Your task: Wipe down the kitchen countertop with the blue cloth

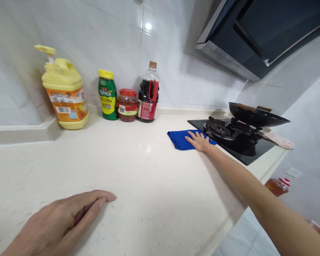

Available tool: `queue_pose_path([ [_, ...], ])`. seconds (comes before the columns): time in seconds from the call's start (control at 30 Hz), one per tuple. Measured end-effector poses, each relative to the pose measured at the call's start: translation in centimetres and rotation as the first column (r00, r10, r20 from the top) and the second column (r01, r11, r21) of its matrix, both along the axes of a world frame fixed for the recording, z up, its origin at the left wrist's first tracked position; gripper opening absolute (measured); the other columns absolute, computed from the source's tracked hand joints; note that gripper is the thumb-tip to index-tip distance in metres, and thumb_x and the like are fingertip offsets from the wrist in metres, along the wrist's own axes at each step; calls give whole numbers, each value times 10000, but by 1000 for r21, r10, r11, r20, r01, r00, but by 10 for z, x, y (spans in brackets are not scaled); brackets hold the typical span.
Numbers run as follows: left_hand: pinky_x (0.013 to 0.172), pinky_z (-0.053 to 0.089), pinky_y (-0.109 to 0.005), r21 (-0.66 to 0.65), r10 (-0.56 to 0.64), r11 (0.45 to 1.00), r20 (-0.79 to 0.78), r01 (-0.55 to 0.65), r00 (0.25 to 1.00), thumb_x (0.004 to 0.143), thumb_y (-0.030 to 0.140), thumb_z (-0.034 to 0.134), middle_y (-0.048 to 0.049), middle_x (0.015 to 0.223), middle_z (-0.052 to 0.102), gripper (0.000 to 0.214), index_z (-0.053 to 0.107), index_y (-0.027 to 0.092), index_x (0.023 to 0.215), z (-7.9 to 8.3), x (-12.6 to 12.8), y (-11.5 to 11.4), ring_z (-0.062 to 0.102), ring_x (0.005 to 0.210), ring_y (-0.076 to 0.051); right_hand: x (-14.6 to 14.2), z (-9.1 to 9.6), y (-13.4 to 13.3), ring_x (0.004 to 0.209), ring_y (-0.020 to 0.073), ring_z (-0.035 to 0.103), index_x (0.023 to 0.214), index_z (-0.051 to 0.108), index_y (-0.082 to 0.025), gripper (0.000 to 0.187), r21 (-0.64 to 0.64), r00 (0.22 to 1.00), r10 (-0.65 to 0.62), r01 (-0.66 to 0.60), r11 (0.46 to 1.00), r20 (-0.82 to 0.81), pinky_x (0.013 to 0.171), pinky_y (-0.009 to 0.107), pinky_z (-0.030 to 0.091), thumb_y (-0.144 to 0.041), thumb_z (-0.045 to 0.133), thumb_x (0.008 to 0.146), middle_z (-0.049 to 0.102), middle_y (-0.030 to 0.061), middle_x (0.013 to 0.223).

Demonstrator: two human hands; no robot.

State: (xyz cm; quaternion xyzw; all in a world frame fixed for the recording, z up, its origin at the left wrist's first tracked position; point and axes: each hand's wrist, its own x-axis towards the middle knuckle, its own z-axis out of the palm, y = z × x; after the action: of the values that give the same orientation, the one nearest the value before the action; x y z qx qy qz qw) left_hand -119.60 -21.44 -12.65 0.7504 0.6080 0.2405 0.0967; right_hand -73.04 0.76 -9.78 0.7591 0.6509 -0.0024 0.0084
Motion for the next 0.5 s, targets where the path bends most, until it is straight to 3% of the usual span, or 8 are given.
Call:
queue_pose_path([
  [0.2,678,640,-251,37,-34,999,14,33,999,883,639,409,210,957,746,330,732,580,919,11,8,-8,754,852,-154,-19,-2,50,1511,470,186,1617,177,-335,820,0,997,-60,60,998,-58,1155,739,123,-785,156,933,188,154,1676],
  [0.5,638,555,-303,-207,-73,973,154,104,985,909,633,364,24,843,758,465,764,399,945,20,14,-11,707,746,-211,-49,-2,78,1546,375,153,1626,171,-280,675,2,988,150,-150,989,-17,1205,645,151,-570,157,1017,144,91,1701],
])
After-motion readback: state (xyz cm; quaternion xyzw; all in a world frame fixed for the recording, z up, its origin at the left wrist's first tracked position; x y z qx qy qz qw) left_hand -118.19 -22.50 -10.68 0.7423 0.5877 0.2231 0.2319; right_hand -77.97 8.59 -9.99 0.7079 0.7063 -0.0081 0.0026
